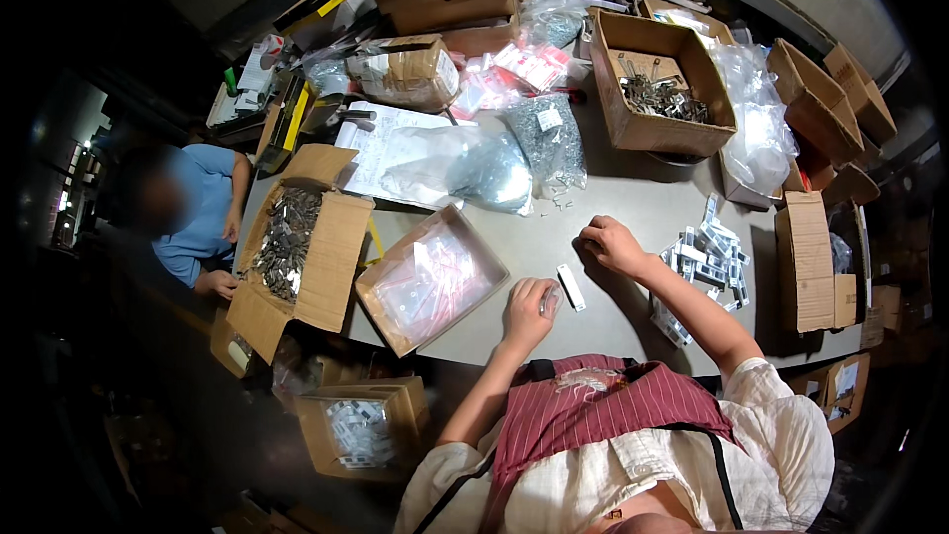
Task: The person repeatedly picks small metal hardware pieces from a table, places them into small plastic bags, and then puts the sealed bags into a cardboard box. The process is repeated continuously throughout the clip.
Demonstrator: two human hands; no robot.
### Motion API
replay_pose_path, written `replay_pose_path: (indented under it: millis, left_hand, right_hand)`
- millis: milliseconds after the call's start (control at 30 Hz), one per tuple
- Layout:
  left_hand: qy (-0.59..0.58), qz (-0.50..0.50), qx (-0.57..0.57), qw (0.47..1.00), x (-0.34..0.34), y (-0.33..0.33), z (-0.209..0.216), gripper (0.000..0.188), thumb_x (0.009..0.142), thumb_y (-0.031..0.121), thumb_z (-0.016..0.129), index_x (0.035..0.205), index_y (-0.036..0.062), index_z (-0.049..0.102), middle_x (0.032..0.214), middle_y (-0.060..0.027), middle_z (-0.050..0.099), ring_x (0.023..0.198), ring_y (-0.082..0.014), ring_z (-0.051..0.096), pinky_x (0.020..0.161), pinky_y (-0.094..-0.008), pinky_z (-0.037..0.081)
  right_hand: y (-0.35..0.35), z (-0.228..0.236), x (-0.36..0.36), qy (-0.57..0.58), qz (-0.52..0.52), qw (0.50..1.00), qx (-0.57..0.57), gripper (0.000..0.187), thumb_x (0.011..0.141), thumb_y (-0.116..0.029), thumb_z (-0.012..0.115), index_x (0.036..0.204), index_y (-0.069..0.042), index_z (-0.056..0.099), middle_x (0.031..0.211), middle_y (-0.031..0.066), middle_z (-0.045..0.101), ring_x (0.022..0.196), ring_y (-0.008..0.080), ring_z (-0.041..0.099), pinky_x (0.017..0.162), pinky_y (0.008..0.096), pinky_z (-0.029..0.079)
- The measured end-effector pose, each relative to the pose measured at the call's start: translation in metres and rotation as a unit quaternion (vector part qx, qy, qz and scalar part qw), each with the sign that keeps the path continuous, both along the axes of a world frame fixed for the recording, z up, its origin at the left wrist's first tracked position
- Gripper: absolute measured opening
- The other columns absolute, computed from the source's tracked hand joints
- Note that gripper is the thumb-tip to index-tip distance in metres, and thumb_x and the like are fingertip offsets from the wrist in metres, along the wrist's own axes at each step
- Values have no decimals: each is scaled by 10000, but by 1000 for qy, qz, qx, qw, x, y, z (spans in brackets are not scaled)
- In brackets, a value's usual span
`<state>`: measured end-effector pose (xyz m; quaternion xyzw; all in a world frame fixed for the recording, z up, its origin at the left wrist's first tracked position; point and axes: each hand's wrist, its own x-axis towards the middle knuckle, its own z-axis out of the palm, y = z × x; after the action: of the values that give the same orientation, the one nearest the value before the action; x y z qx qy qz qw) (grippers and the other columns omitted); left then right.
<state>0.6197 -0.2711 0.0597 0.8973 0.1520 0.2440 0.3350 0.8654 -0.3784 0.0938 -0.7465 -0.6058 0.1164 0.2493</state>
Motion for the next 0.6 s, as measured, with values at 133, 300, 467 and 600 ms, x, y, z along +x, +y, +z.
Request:
replay_pose_path:
  millis: [133,300,467,600]
  left_hand:
    - [9,4,-15,1000,-2,0,5,175,906,152,644,1051,60,677,1033,-113,668,1018,-333,609,920,-440,473]
    - [47,21,-119,992,0,-3,29,235,921,168,655,1121,44,656,1099,-128,661,1066,-355,606,942,-437,477]
    - [83,39,-185,978,4,-4,53,406,916,200,679,1281,53,578,1225,-156,644,1166,-336,610,998,-408,466]
    - [78,46,-237,967,6,-7,61,463,903,207,691,1321,66,553,1265,-161,643,1206,-321,607,1020,-402,463]
  right_hand:
    - [-3,-9,-9,-152,27,988,-3,176,775,-34,590,950,-26,603,954,166,597,902,349,610,807,430,537]
    - [-2,-12,-29,-325,38,945,-12,190,799,-111,602,963,-22,563,934,151,577,886,289,602,774,357,534]
    - [0,-11,-39,-352,-6,936,3,201,798,-106,607,977,-25,563,953,141,574,919,277,586,810,343,522]
    - [-5,-9,-36,-311,-7,950,-8,227,790,-86,615,995,-3,563,969,157,579,946,301,592,828,369,530]
